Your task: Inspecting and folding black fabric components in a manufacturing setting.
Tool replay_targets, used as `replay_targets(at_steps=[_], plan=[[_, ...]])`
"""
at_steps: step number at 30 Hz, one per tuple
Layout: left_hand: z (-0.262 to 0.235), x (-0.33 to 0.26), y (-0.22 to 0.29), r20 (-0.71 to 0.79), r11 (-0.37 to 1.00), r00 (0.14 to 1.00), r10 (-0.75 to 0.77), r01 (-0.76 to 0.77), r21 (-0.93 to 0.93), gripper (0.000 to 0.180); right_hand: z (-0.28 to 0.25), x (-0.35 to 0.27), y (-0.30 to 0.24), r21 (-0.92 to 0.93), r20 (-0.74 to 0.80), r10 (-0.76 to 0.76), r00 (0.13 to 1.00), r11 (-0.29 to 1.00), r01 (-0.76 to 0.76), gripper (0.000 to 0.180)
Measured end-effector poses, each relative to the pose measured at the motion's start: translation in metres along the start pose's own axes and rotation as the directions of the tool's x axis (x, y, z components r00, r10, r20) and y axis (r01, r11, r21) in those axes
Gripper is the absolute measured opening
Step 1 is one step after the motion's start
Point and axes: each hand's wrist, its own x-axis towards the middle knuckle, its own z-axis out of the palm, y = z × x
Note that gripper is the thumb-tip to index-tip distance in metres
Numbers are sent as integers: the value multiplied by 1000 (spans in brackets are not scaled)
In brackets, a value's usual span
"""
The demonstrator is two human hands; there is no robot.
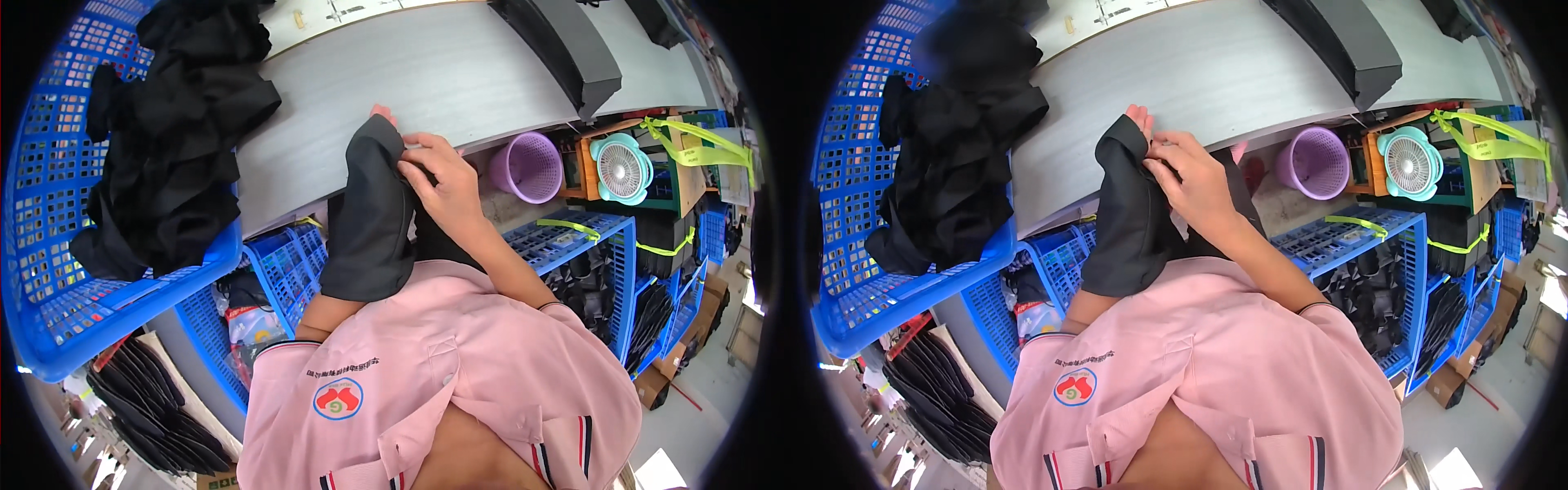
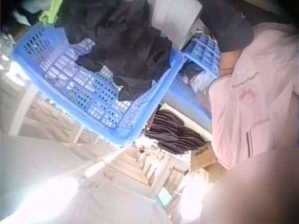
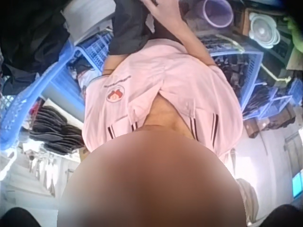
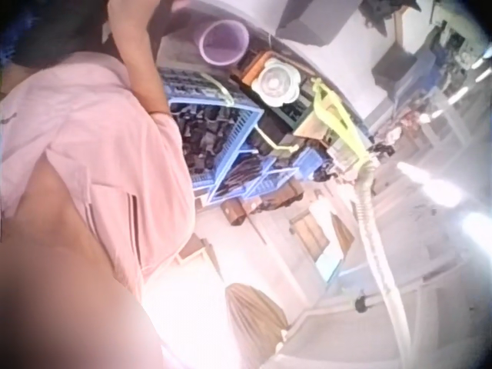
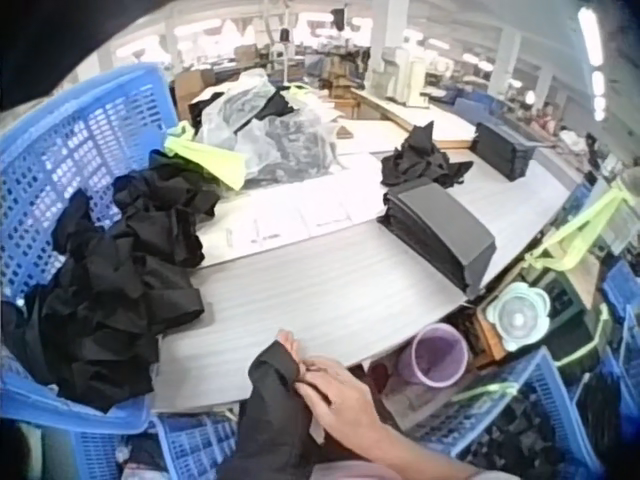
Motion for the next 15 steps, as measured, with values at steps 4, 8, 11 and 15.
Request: replay_targets(at_steps=[4,8,11,15], plan=[[0,-8,6,-48,996,995,83,-83,-6,63,-7,-8,-2,-246,-178,-78,981,969,33,29],[-6,-9,0,-112,998,992,59,-58,8,61,-3,-12,1,-251,-29,-116,993,962,105,27],[-9,-3,-5,-90,997,995,48,-42,60,60,-8,-6,4,-211,38,-70,997,974,77,14],[-11,12,7,-153,992,988,-22,40,116,58,-46,-1,4,317,451,351,821,796,-515,15]])
